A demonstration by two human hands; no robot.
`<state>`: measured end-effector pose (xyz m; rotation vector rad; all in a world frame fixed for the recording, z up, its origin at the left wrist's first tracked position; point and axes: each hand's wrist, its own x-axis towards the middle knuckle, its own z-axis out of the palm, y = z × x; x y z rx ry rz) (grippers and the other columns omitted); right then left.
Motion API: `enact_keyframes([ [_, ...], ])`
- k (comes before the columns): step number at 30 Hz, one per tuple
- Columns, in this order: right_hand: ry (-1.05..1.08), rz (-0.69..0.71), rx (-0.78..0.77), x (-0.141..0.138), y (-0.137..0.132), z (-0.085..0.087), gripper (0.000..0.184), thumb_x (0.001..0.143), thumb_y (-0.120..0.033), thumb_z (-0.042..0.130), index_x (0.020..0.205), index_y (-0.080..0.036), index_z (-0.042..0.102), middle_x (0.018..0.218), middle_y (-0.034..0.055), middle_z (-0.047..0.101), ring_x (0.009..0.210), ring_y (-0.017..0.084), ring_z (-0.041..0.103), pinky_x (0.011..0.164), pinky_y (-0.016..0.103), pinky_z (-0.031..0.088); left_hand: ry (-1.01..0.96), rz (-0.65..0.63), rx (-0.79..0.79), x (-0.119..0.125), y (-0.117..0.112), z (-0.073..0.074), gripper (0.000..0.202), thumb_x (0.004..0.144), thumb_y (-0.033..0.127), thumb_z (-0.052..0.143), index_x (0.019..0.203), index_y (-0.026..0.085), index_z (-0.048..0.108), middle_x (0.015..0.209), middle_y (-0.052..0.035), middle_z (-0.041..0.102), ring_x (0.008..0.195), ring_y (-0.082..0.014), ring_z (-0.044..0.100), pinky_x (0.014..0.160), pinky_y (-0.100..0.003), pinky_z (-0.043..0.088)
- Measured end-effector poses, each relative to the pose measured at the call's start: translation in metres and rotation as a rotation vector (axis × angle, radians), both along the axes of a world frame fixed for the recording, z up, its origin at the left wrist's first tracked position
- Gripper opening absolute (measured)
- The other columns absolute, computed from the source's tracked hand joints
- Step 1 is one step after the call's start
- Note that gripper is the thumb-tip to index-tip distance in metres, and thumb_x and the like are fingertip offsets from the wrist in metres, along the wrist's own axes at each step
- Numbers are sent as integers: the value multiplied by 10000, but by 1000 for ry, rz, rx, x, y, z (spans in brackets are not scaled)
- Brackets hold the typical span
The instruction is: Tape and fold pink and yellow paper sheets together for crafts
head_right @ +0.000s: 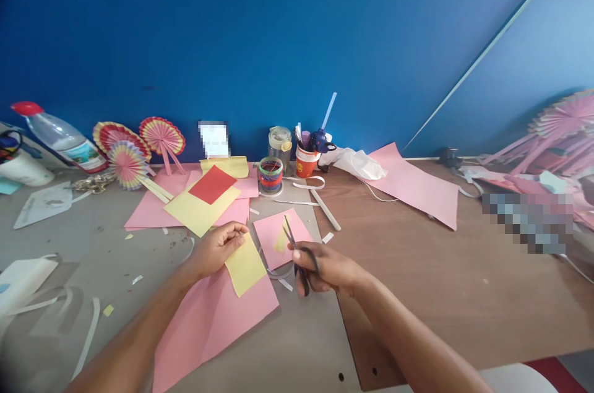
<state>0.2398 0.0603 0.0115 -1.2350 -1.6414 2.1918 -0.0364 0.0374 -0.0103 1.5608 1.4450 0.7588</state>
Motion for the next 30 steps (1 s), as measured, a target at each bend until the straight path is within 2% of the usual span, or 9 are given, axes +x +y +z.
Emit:
enact_keyframes([
  [5,-793,140,768,-18,10,20,517,792,-477,593,1217,-193,515,846,83,692,741,222,618,592,279,385,21,-14,-1,0,-1,3,221,874,381,464,976,214,566,721,18,593,630,-142,521,563,-230,383],
  [8,-1016,221,950,-36,16,22,429,835,-366,526,1206,-153,507,967,150,675,882,301,634,668,333,399,31,-22,9,-1,0,3,226,877,379,457,986,215,568,777,0,634,680,-156,554,599,-241,407],
  [12,-986,316,976,-48,27,16,522,804,-314,549,1288,-150,441,1056,167,637,955,317,621,761,366,399,26,-45,21,-3,0,3,240,875,367,453,1012,210,572,802,-8,636,726,-167,573,639,-249,426],
  [16,-912,417,956,-45,38,14,685,736,-328,615,1368,-221,374,1172,141,574,954,291,619,718,326,410,8,-67,12,-2,-1,7,256,874,353,455,1033,207,593,777,0,616,709,-159,557,626,-239,421],
  [19,-884,437,951,-43,43,20,757,699,-333,654,1390,-228,364,1146,128,577,927,288,618,692,316,415,-14,-67,0,-1,-2,7,267,867,344,474,1057,210,606,728,15,563,669,-146,521,603,-231,400],
  [22,-876,393,997,-45,41,30,604,798,-294,556,1371,-175,406,1136,145,569,991,293,585,758,342,420,-58,-65,-13,0,-2,4,283,868,337,476,1095,205,582,679,31,503,628,-137,491,581,-228,381],
  [24,-800,385,1077,-46,35,35,471,872,-215,439,1342,-180,450,1150,136,552,1018,258,564,812,336,412,-96,-63,-23,0,-1,3,298,876,340,467,1124,195,546,659,37,488,609,-134,487,569,-230,379],
  [26,-618,428,1222,-47,28,35,468,881,-121,374,1328,-214,478,1174,121,520,985,215,557,828,319,409,-132,-64,-36,0,0,2,310,882,348,462,1141,188,516,663,34,504,605,-134,501,565,-231,386],
  [30,-298,483,1455,-47,12,15,484,839,-45,366,1233,-237,572,1234,137,437,996,218,525,808,326,417,-170,-79,-71,2,-1,6,307,880,347,464,1139,186,506,685,26,531,613,-133,524,555,-227,392],
])
